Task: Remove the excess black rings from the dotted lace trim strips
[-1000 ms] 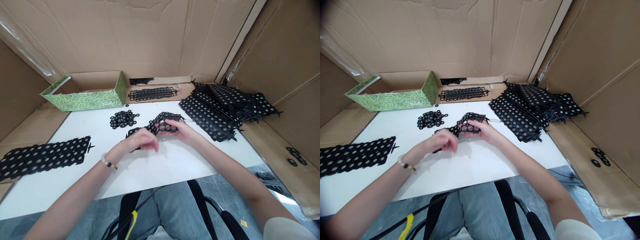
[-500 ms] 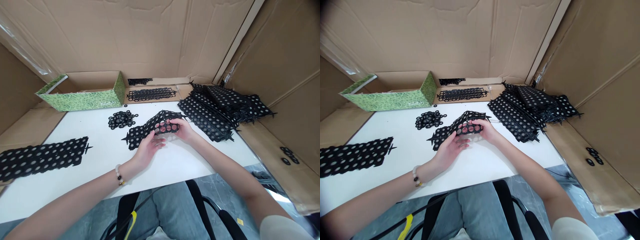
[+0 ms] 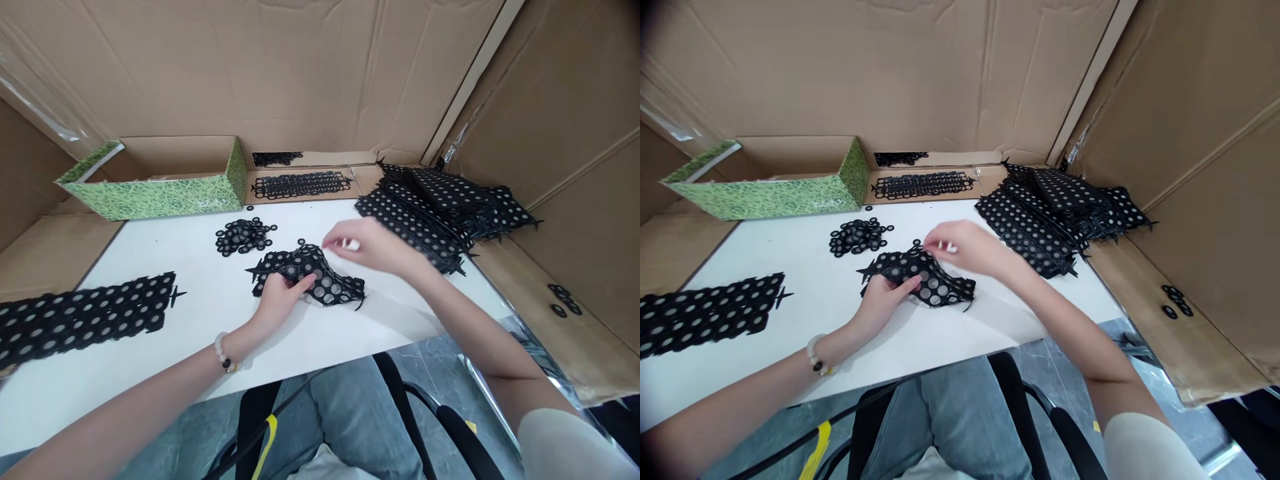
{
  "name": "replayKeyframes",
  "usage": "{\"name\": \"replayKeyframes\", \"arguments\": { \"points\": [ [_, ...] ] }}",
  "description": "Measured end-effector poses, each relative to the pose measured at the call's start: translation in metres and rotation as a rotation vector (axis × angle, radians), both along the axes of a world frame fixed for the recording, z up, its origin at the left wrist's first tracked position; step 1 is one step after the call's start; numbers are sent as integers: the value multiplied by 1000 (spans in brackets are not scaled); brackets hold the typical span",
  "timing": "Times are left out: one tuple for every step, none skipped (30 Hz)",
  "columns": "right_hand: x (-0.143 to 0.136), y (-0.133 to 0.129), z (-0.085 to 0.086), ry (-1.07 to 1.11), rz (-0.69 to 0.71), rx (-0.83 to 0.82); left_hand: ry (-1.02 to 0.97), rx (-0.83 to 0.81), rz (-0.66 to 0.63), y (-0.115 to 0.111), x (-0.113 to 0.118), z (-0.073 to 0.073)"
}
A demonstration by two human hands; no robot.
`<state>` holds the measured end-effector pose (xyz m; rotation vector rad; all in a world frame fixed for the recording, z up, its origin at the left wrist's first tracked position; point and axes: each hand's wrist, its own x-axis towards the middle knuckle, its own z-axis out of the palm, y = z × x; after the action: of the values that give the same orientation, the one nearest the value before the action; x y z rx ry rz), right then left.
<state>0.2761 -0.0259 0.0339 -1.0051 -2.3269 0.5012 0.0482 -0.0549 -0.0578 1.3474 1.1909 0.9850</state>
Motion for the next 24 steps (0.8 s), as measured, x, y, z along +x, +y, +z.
{"name": "replayKeyframes", "arguments": {
  "points": [
    [-15, 0, -7, -62, 121, 29, 55, 13, -20, 1, -1, 0],
    [-27, 1, -14, -121, 197, 57, 102, 26, -32, 2, -2, -1],
    [-35, 3, -22, -158, 234, 72, 139, 41, -39, 3, -3, -1],
    [-38, 4, -29, -178, 249, 83, 165, 56, -47, 4, -3, -2],
    [-39, 6, -36, -180, 243, 99, 178, 71, -54, 4, -4, -2],
    [-37, 7, -41, -175, 231, 113, 183, 83, -58, 4, -4, -3],
    [-34, 8, -45, -170, 223, 124, 185, 89, -61, 4, -5, -3],
    [-30, 9, -48, -170, 221, 133, 191, 91, -63, 4, -5, -4],
    [-27, 9, -50, -177, 226, 138, 200, 89, -67, 4, -5, -4],
    [-25, 8, -50, -189, 236, 141, 206, 86, -72, 4, -4, -4],
    [-24, 7, -50, -205, 246, 144, 208, 84, -79, 4, -4, -4],
    [-24, 7, -50, -221, 252, 149, 207, 84, -89, 4, -4, -3],
    [-25, 6, -50, -234, 254, 155, 207, 85, -100, 4, -5, -2],
    [-26, 5, -50, -244, 255, 162, 215, 87, -109, 5, -5, -1],
    [-27, 4, -51, -254, 256, 167, 233, 89, -115, 5, -5, 0],
    [-29, 3, -52, -265, 253, 175, 254, 92, -122, 6, -5, 1],
    [-31, 3, -53, -278, 246, 185, 269, 95, -130, 7, -6, 2],
    [-32, 3, -55, -288, 235, 196, 274, 96, -140, 7, -6, 3],
    [-34, 3, -56, -294, 216, 205, 269, 96, -154, 8, -6, 4],
    [-35, 3, -58, -287, 192, 206, 261, 98, -169, 9, -6, 5],
    [-36, 4, -60, -262, 163, 192, 253, 98, -183, 9, -6, 5],
    [-37, 5, -61, -214, 130, 157, 248, 94, -191, 10, -7, 5],
    [-38, 6, -63, -144, 91, 98, 244, 85, -193, 11, -7, 5],
    [-39, 8, -64, -56, 49, 23, 233, 73, -187, 12, -7, 4]
  ]
}}
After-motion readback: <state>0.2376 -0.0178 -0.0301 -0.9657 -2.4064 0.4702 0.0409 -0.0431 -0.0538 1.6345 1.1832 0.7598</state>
